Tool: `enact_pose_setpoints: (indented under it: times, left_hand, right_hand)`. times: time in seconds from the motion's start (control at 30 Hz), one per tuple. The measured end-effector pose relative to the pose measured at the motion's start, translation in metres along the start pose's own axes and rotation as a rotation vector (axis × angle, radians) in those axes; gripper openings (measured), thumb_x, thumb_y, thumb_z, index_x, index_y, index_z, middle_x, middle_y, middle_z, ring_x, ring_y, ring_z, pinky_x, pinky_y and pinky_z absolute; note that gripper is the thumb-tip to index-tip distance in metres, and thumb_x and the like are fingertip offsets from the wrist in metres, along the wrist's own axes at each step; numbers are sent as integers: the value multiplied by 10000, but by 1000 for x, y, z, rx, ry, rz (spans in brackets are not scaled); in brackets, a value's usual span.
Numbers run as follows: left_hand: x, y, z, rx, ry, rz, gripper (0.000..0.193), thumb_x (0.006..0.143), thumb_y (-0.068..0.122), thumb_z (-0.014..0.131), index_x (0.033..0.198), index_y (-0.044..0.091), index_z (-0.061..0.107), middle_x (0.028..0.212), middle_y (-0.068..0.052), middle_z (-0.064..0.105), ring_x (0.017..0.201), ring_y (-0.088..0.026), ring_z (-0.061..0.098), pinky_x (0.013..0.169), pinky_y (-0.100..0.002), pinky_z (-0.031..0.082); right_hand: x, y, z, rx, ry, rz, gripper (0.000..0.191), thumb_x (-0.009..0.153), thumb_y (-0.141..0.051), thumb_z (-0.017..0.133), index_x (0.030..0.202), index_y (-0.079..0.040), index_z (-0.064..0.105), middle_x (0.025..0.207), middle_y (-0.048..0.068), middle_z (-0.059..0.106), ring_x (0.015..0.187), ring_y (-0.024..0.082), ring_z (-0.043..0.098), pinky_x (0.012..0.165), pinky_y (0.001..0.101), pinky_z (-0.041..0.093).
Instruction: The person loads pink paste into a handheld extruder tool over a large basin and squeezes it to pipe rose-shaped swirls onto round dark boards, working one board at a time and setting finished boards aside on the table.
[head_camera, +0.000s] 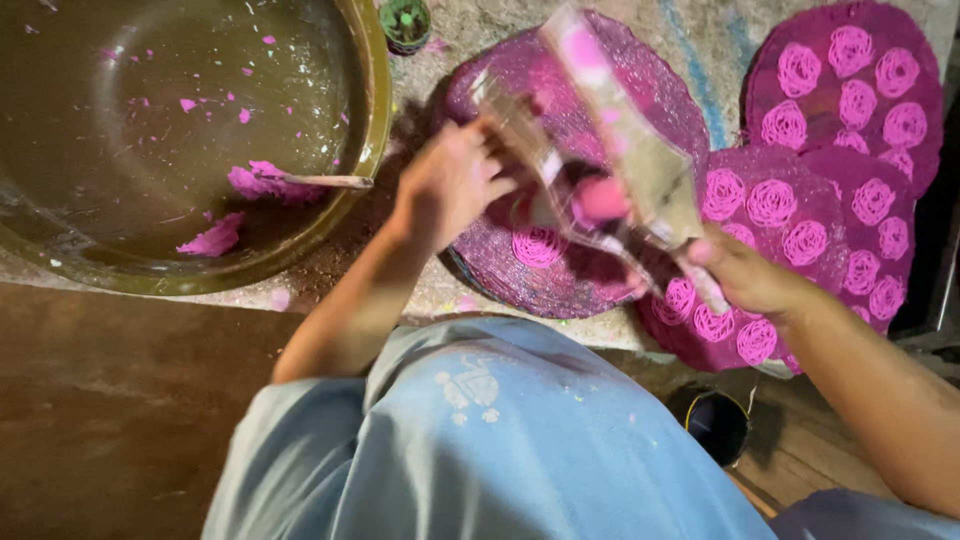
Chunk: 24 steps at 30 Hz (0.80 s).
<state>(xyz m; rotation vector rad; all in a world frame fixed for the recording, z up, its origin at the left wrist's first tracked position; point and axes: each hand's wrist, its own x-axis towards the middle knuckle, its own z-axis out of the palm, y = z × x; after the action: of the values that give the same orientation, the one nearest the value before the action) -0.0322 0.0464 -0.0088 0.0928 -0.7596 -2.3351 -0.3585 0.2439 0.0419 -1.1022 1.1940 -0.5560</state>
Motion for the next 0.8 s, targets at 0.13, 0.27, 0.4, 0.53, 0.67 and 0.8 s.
enact_pose_setpoints:
  times: [0.13, 0.27, 0.4, 0.53, 0.67, 0.8]
  left_hand:
    - [45, 6, -7, -267, -317, 125, 874, 859, 649, 574, 1564, 153, 433, 1460, -86, 589, 1499, -252, 475, 1155, -399, 406]
    - [77, 11, -15, -403, -262, 286, 457, 1044, 533, 489, 1236, 125, 565, 1079, -29, 615, 1131, -230, 584, 1071, -398, 441]
    - [84, 22, -35, -436, -206, 345, 347, 1014, 498, 485, 1072, 160, 542, 929, 14, 561, 986, -184, 555, 964, -362, 431]
    - [82, 14, -39, -465, -222, 362, 336, 1019, 512, 468, 1056, 183, 529, 923, 29, 546, 910, -151, 551, 951, -351, 439]
    - [96, 10, -30, -464, -138, 402, 305, 1006, 480, 467, 1034, 180, 513, 906, 28, 542, 925, -163, 547, 921, -365, 463]
    - [99, 29, -36, -390, -195, 417, 340, 1006, 507, 459, 1027, 173, 520, 897, 28, 538, 914, -159, 542, 876, -351, 469]
  right_hand:
    - [24, -25, 0, 36, -79, 335, 800, 918, -688, 405, 1368, -45, 563, 1170, 129, 748, 1073, 223, 712, 955, 370, 522]
    - [47, -64, -14, -57, -61, 289, 800, 982, -668, 349, 1217, 25, 671, 1071, 162, 773, 990, 247, 751, 898, 385, 583]
    - [77, -71, 4, -248, 129, 264, 755, 967, -652, 379, 1147, 9, 696, 973, 129, 769, 889, 236, 721, 792, 377, 564]
    - [77, -81, 9, -205, 83, 290, 751, 959, -652, 372, 1079, 12, 700, 894, 116, 764, 803, 216, 734, 747, 346, 594]
    - [75, -97, -2, -331, 187, 330, 702, 969, -616, 415, 1057, 25, 688, 841, 127, 741, 738, 211, 713, 673, 365, 570]
    - [87, -95, 9, -368, 199, 207, 691, 979, -617, 406, 1089, 13, 667, 856, 101, 738, 741, 178, 701, 675, 346, 561]
